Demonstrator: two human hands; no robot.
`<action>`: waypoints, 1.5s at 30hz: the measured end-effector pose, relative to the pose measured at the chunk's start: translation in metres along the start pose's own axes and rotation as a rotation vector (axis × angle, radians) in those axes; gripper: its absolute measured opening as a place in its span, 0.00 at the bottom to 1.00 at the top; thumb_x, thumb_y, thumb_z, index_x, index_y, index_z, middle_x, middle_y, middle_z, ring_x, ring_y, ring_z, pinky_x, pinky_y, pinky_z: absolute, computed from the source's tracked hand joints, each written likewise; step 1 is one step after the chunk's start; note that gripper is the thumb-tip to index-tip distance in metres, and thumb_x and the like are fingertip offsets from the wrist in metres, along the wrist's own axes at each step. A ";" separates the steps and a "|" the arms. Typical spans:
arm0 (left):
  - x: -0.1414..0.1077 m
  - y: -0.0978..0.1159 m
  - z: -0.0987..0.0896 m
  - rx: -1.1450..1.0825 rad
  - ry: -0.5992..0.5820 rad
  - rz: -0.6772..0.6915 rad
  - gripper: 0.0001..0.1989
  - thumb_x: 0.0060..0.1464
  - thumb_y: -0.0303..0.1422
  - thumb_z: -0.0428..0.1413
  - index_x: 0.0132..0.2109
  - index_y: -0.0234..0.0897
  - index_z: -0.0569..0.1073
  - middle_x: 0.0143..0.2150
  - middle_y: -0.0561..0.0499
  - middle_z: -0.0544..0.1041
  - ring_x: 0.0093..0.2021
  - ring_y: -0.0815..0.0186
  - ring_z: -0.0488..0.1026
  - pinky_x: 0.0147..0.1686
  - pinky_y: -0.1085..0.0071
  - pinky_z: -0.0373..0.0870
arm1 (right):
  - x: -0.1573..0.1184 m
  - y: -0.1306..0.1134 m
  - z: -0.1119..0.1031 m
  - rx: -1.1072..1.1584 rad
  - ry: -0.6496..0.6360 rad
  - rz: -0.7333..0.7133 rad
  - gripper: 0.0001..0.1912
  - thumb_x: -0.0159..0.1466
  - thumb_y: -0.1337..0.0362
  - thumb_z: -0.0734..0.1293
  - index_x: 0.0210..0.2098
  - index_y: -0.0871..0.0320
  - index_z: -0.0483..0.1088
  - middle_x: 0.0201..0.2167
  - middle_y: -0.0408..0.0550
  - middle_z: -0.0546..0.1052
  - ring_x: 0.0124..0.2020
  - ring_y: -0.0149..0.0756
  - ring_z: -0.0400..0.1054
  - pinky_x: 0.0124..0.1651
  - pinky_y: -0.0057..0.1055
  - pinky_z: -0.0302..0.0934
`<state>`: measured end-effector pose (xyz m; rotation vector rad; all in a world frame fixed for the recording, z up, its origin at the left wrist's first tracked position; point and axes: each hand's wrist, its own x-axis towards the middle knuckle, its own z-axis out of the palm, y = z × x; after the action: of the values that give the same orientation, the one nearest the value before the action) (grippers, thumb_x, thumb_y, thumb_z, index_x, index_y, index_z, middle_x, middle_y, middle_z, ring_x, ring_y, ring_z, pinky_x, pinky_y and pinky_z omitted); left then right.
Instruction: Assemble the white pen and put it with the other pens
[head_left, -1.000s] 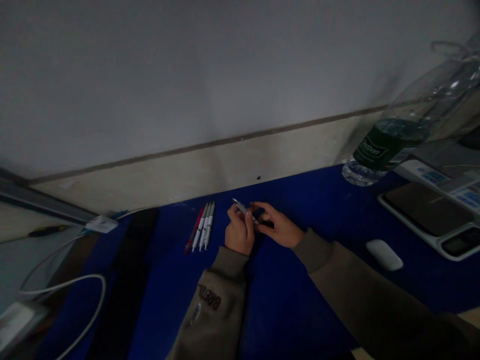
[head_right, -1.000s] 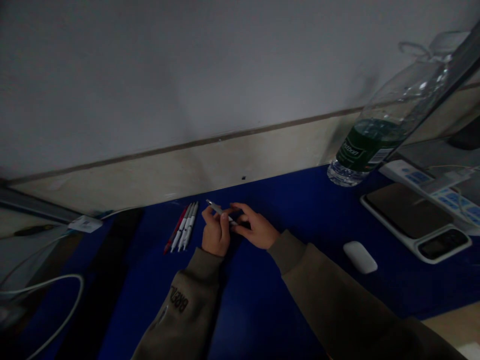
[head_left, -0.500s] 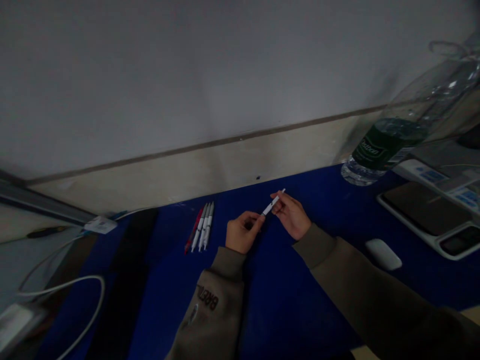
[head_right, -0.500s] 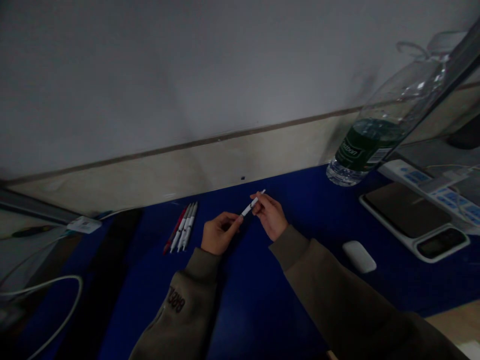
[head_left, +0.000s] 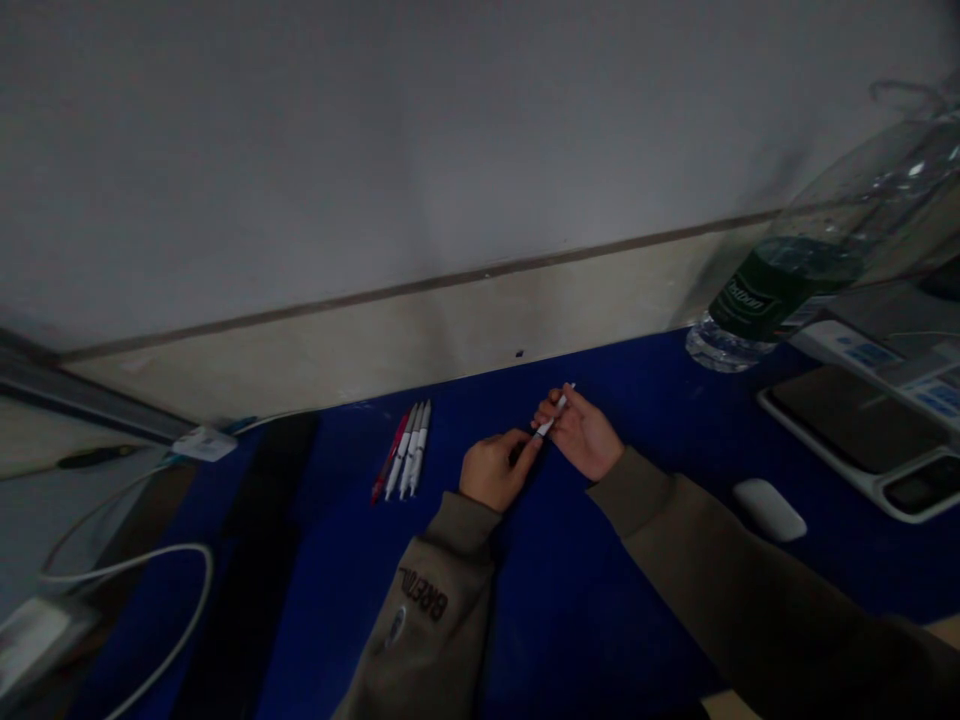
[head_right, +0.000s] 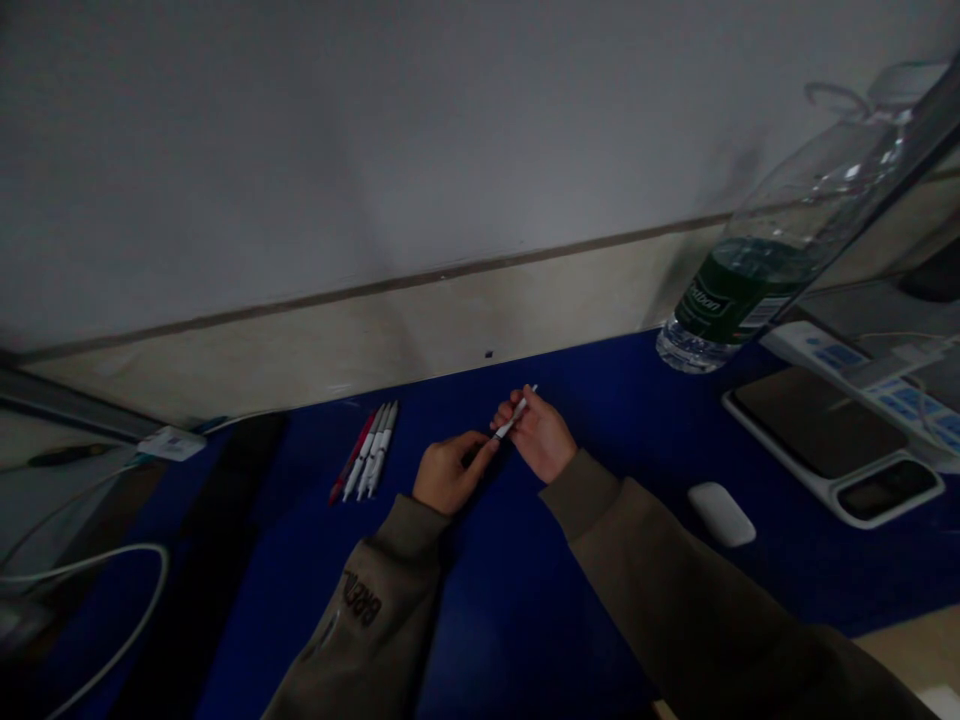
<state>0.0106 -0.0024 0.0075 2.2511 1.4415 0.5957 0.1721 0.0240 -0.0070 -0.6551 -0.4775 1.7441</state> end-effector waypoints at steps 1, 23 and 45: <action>0.000 0.000 0.000 0.026 -0.002 0.006 0.21 0.62 0.46 0.44 0.36 0.38 0.76 0.28 0.50 0.75 0.27 0.69 0.70 0.28 0.74 0.60 | 0.000 -0.001 -0.001 0.045 -0.007 0.013 0.12 0.65 0.55 0.61 0.29 0.55 0.61 0.21 0.40 0.61 0.23 0.32 0.59 0.31 0.32 0.61; 0.001 -0.006 0.001 0.363 0.030 0.012 0.22 0.65 0.44 0.39 0.33 0.40 0.72 0.26 0.50 0.71 0.28 0.66 0.67 0.27 0.71 0.55 | -0.009 -0.014 -0.004 0.302 -0.143 0.132 0.20 0.62 0.56 0.56 0.18 0.55 0.46 0.12 0.35 0.47 0.14 0.25 0.37 0.16 0.27 0.38; 0.001 -0.004 0.000 0.379 0.000 0.073 0.16 0.65 0.40 0.41 0.40 0.42 0.71 0.30 0.51 0.74 0.32 0.65 0.70 0.32 0.70 0.60 | -0.011 -0.012 -0.003 0.290 -0.159 0.171 0.20 0.60 0.56 0.56 0.18 0.55 0.45 0.12 0.34 0.46 0.14 0.25 0.35 0.15 0.27 0.36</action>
<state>0.0083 -0.0002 0.0057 2.5999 1.5867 0.3657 0.1852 0.0170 0.0002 -0.3599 -0.2739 1.9892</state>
